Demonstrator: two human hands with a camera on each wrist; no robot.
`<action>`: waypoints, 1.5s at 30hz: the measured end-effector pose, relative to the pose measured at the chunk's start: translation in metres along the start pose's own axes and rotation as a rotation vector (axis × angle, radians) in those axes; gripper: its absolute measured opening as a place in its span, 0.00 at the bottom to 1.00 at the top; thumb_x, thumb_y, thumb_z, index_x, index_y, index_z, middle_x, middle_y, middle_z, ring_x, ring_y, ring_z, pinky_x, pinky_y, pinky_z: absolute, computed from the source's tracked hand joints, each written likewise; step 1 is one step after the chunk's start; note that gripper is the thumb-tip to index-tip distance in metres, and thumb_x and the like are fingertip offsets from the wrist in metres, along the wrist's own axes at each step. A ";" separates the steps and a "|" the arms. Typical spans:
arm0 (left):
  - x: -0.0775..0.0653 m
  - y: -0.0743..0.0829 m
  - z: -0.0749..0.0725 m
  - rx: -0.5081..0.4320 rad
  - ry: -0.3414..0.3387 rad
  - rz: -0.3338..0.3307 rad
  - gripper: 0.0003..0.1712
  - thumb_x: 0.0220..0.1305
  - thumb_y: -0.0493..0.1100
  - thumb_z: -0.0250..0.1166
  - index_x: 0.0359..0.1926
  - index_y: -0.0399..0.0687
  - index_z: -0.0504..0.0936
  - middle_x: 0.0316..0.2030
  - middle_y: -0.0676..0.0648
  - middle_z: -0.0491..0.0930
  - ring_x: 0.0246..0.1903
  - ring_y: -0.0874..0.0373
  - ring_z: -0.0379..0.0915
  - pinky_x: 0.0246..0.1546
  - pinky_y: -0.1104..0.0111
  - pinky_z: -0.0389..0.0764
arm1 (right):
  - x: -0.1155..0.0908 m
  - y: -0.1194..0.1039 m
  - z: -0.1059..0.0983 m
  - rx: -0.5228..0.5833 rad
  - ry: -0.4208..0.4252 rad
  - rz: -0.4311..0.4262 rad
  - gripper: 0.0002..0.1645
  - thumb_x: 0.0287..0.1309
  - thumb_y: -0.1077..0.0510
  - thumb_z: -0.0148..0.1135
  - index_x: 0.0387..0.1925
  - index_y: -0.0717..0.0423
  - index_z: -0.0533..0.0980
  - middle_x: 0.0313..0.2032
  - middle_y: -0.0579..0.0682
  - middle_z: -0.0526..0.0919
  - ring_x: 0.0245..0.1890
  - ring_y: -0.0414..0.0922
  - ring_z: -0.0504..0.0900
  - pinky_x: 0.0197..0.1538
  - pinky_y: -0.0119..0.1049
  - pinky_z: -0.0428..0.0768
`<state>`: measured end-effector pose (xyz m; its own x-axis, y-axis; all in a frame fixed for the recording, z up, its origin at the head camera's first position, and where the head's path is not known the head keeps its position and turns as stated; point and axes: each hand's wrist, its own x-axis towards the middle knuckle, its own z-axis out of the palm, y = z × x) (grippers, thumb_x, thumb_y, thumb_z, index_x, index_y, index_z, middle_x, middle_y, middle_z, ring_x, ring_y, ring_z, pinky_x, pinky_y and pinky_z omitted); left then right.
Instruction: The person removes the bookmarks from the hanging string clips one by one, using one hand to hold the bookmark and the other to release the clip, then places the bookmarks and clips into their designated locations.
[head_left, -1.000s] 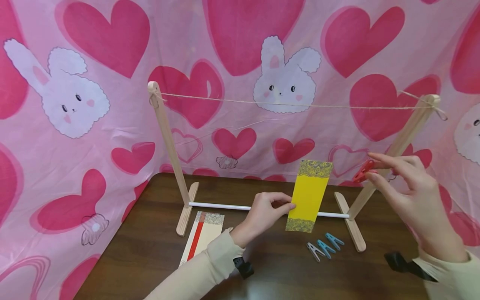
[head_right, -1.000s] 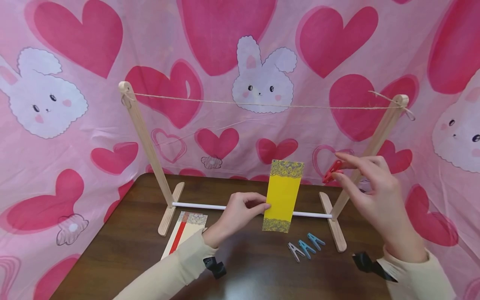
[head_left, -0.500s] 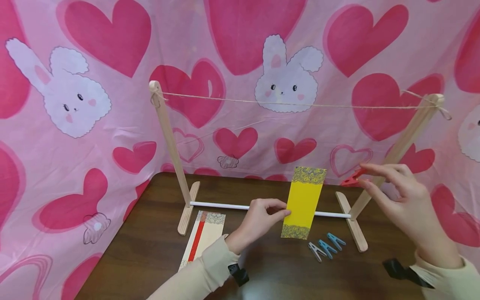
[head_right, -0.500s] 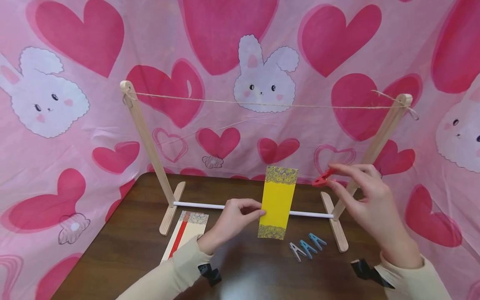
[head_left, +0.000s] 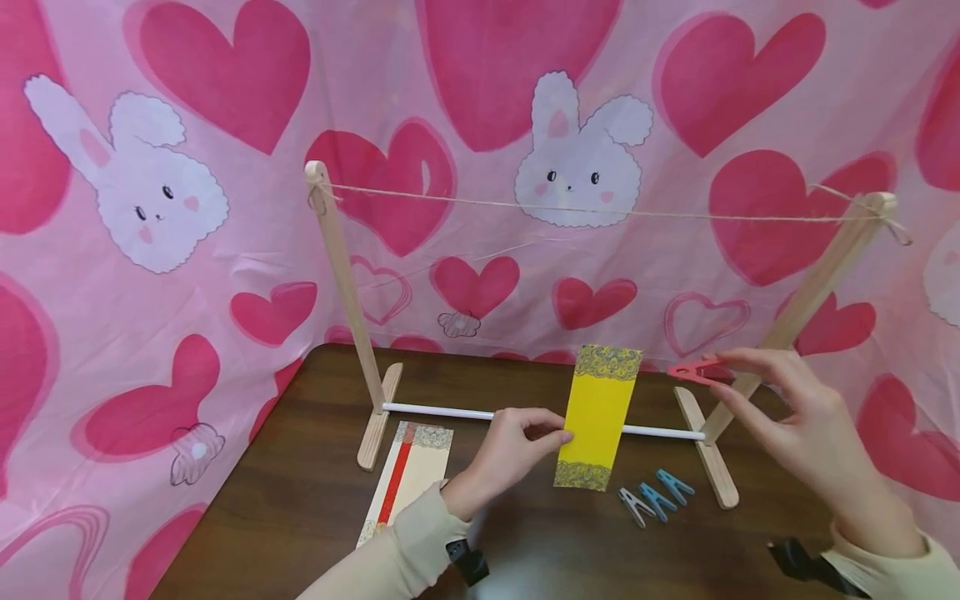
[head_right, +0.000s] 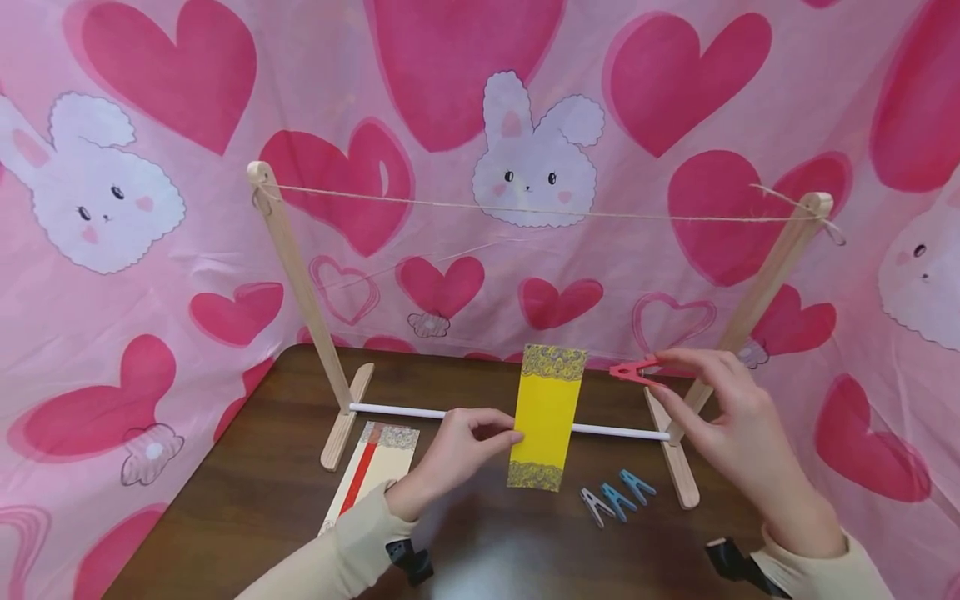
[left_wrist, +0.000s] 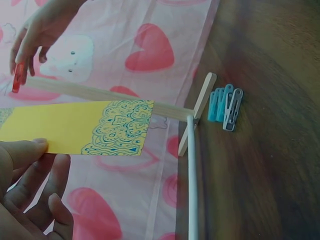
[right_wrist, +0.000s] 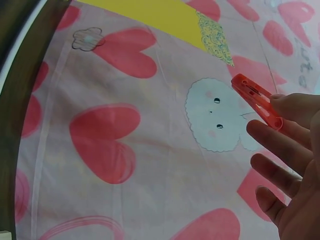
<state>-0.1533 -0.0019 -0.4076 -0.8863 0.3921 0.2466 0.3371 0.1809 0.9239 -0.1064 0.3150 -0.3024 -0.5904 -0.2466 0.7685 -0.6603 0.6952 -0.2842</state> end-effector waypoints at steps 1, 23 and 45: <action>-0.001 -0.001 -0.001 0.003 0.001 0.004 0.10 0.64 0.42 0.75 0.45 0.46 0.93 0.37 0.53 0.90 0.31 0.59 0.81 0.36 0.72 0.83 | -0.001 0.000 0.000 0.001 -0.004 0.002 0.45 0.62 0.26 0.62 0.53 0.64 0.83 0.50 0.29 0.83 0.54 0.25 0.76 0.57 0.15 0.68; -0.016 -0.012 -0.014 0.027 0.024 -0.060 0.09 0.63 0.42 0.76 0.44 0.47 0.93 0.38 0.53 0.90 0.31 0.64 0.79 0.35 0.73 0.83 | -0.021 0.001 0.018 -0.015 -0.056 -0.002 0.36 0.64 0.28 0.60 0.49 0.55 0.84 0.42 0.44 0.86 0.39 0.26 0.75 0.44 0.15 0.70; -0.036 -0.034 -0.036 0.071 0.048 -0.072 0.07 0.64 0.41 0.75 0.42 0.46 0.92 0.35 0.52 0.89 0.29 0.63 0.79 0.32 0.71 0.82 | -0.047 0.008 0.032 0.048 -0.108 0.012 0.23 0.58 0.60 0.77 0.56 0.57 0.84 0.48 0.45 0.85 0.54 0.27 0.77 0.59 0.17 0.67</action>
<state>-0.1446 -0.0548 -0.4377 -0.9227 0.3324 0.1953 0.2918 0.2712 0.9172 -0.0989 0.3102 -0.3592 -0.6433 -0.3120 0.6991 -0.6727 0.6663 -0.3217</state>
